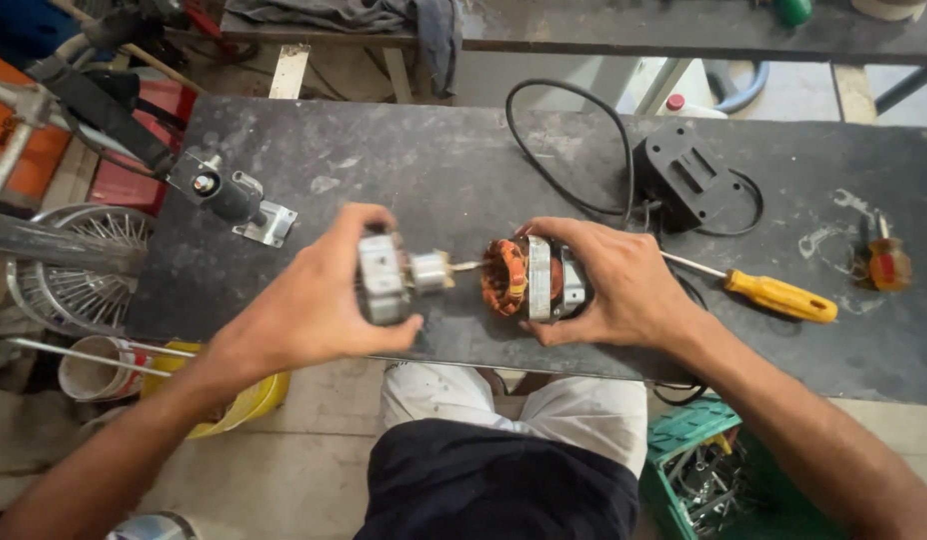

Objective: The person is disassembling an electric motor by using a screwdriver to pry the housing apart and then manually removing the internal components.

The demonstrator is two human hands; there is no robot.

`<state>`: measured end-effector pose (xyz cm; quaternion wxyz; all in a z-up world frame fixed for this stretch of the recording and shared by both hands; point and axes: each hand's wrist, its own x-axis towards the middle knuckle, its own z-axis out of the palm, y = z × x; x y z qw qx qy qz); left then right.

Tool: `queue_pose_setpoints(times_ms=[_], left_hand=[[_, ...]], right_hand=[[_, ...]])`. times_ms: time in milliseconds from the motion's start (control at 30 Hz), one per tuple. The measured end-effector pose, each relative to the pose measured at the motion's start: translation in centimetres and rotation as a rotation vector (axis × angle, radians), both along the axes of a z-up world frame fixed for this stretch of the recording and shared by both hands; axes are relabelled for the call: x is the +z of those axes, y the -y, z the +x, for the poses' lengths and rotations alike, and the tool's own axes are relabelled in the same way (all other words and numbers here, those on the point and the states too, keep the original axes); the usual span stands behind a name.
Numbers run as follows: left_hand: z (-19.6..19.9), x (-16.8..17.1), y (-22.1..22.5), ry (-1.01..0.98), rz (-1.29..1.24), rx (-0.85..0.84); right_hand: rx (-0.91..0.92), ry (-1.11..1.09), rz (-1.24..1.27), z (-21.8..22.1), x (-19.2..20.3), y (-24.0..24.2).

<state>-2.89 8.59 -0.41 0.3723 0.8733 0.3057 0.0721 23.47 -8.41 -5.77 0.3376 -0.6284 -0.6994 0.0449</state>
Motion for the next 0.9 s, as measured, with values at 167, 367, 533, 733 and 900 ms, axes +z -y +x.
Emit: queue_pose_setpoints(times_ms=[167,367,533,733,900], left_hand=[[-3.1,-2.7,-0.8,0.348,-0.119,0.054],[-1.8,-4.0,-1.6,0.696,-0.557,0.113],[-0.6,-5.7,-3.9,0.869,-1.225,0.024],[1.4,-4.9,-2.8,0.866,-1.463,0.339],[3.0,-6.5,-2.5,1.022,-1.266,0.342]], right_hand=[[0.0,0.022,0.01,0.0,-0.4,-0.2],[-0.007,0.014,0.004,-0.4,-0.2,0.1],[-0.007,0.017,0.018,-0.4,-0.3,0.1],[-0.013,0.012,0.012,-0.5,-0.2,0.0],[-0.021,0.009,0.004,-0.7,0.0,-0.1]])
